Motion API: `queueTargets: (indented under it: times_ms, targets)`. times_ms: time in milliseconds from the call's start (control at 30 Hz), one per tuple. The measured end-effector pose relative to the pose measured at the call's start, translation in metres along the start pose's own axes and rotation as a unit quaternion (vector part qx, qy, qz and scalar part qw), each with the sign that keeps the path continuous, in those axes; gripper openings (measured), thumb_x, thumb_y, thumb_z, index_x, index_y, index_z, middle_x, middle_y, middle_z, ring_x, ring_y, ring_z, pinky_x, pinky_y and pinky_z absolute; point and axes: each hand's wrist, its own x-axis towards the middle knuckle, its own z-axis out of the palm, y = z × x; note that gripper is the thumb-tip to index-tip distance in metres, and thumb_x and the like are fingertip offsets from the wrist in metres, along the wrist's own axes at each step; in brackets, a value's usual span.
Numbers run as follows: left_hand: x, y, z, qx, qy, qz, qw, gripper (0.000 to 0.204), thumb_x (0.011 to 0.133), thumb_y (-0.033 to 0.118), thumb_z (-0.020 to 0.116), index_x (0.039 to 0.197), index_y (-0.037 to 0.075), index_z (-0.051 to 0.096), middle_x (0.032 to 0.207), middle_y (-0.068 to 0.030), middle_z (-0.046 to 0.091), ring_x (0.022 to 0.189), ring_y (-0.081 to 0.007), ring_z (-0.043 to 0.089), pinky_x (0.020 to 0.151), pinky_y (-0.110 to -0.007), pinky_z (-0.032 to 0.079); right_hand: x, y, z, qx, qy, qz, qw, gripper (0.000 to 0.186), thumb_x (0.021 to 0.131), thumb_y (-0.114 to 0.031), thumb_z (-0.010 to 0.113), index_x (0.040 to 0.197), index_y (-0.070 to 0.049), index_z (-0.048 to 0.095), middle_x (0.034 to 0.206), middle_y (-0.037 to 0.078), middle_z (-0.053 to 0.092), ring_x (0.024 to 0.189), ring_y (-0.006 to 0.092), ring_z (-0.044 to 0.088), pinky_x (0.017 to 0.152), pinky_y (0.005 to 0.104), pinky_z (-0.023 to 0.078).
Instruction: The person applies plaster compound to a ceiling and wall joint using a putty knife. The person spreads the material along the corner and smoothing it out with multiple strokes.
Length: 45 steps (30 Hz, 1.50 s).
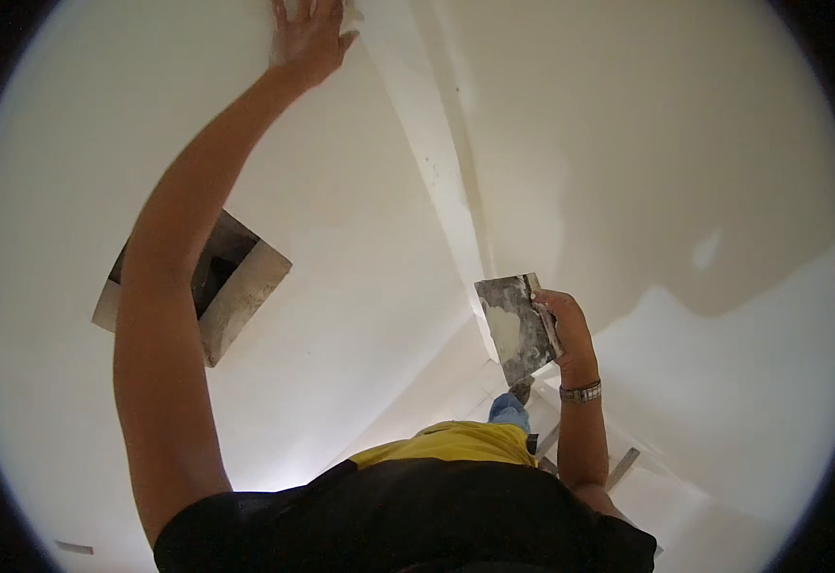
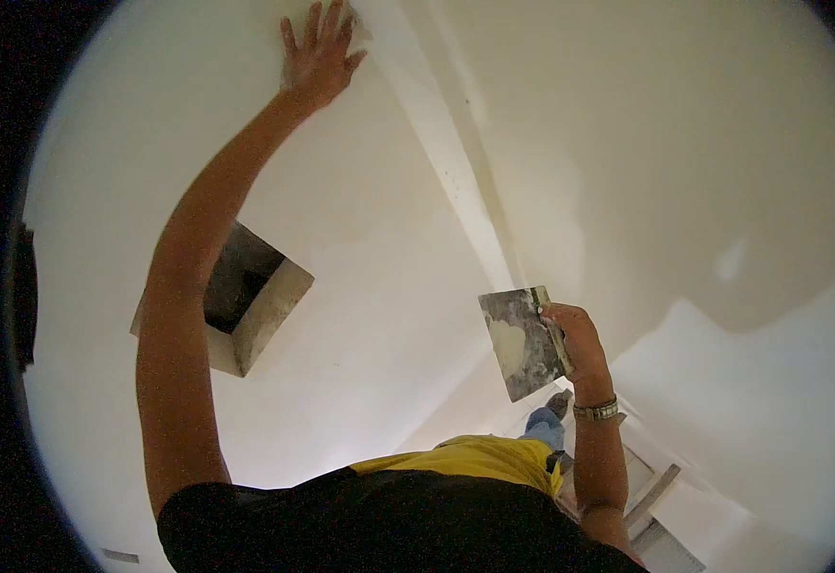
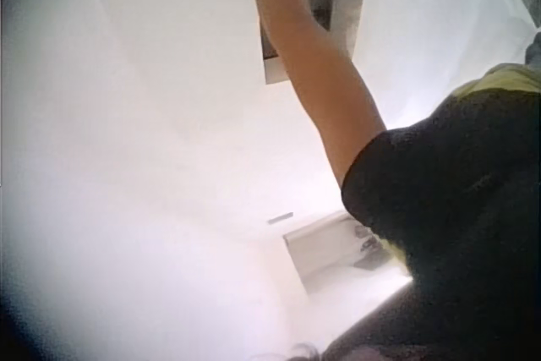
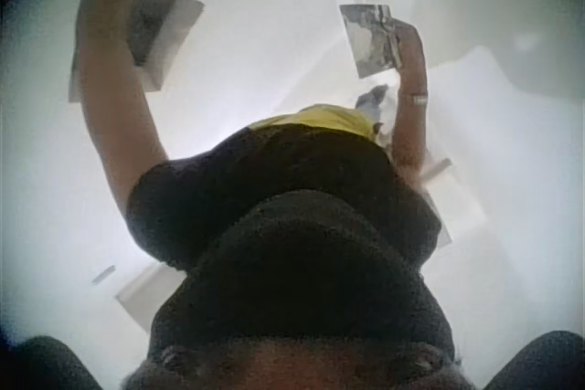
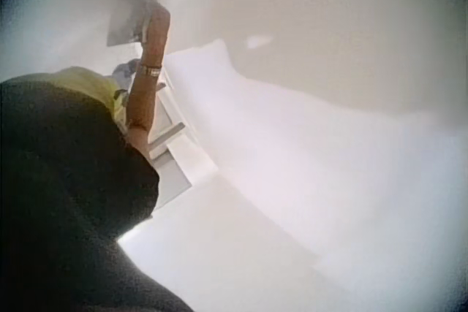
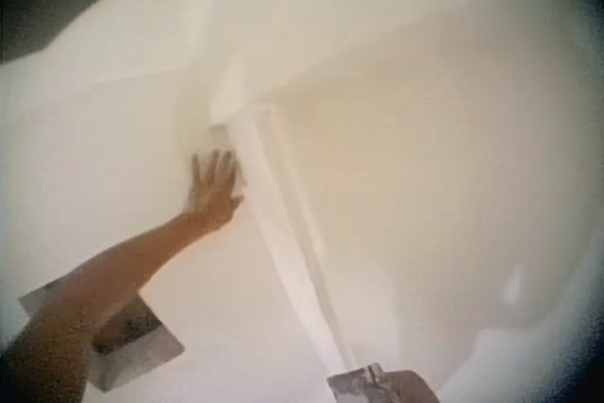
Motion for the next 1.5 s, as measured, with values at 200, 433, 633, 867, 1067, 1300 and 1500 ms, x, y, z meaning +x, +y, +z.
queueTargets:
  times_ms: [200,433,633,867,1067,1300,1500]
  targets:
    - [-0.067,0.048,0.029,-0.046,-0.132,0.079,0.987,0.056,0.097,0.044,0.042,0.143,0.013,0.041,0.158,-0.0116,0.014,0.145,-0.0348,0.011,0.108,-0.070,0.006,-0.014,-0.020,0.019,-0.076,-0.038,0.041,0.996,0.027,0.085,-0.019,0.062,0.100,0.002,0.065,0.088,0.009,0.064,0.074,0.0144,0.061,0.067,0.0289,0.053]
    - [-0.283,0.218,0.007,-0.475,-0.371,0.035,0.797,0.066,0.093,0.041,0.048,0.150,0.016,0.025,0.140,-0.0240,0.043,0.127,-0.0434,0.042,0.100,-0.069,0.025,-0.028,-0.023,0.034,-0.129,-0.048,0.033,0.990,0.023,0.083,-0.024,0.060,0.087,-0.002,0.068,0.078,0.004,0.061,0.068,0.0143,0.056,0.062,0.0310,0.047]
    - [-0.477,0.296,-0.099,-0.657,-0.408,-0.300,0.559,0.068,0.088,0.040,0.062,0.139,0.004,0.035,0.092,-0.0204,0.068,0.093,-0.0393,0.065,0.081,-0.048,0.052,-0.015,-0.007,0.007,-0.069,-0.049,0.007,0.996,0.022,0.089,-0.018,0.057,0.089,0.002,0.067,0.077,0.007,0.065,0.063,0.0182,0.060,0.061,0.0320,0.051]
    - [-0.683,0.316,-0.178,-0.564,-0.194,-0.423,0.683,0.058,0.087,0.033,0.069,0.134,0.014,0.041,0.093,-0.0126,0.062,0.084,-0.0260,0.061,0.078,-0.049,0.048,0.013,-0.002,0.046,-0.261,-0.294,0.025,0.919,0.024,0.095,-0.016,0.051,0.097,0.004,0.063,0.083,0.009,0.066,0.068,0.0190,0.064,0.064,0.0333,0.055]
    - [-0.643,0.261,-0.209,-0.615,-0.144,-0.554,0.542,0.051,0.089,0.023,0.068,0.131,0.007,0.043,0.096,-0.0120,0.061,0.091,-0.0254,0.059,0.074,-0.045,0.050,-0.055,0.002,0.161,-0.112,-0.312,0.211,0.920,0.029,0.097,-0.019,0.054,0.106,0.008,0.059,0.092,0.007,0.065,0.078,0.0175,0.063,0.074,0.0342,0.054]
    - [-0.570,0.213,-0.216,-0.652,-0.067,-0.707,0.267,0.020,0.090,0.017,0.063,0.090,-0.003,0.061,0.080,-0.0118,0.066,0.073,-0.0198,0.065,0.075,-0.038,0.054,-0.052,0.078,0.182,-0.143,-0.407,0.085,0.898,0.024,0.094,-0.016,0.054,0.108,0.002,0.060,0.095,0.007,0.064,0.085,0.0148,0.062,0.075,0.0323,0.053]
    - [-0.517,0.185,-0.242,-0.736,-0.025,-0.663,0.135,0.021,0.093,0.018,0.058,0.082,0.001,0.060,0.077,-0.0087,0.061,0.064,-0.0184,0.063,0.066,-0.033,0.051,-0.080,0.054,0.183,-0.029,-0.306,0.186,0.933,0.028,0.093,-0.014,0.043,0.111,0.003,0.058,0.103,0.013,0.065,0.092,0.0244,0.065,0.078,0.0393,0.055]
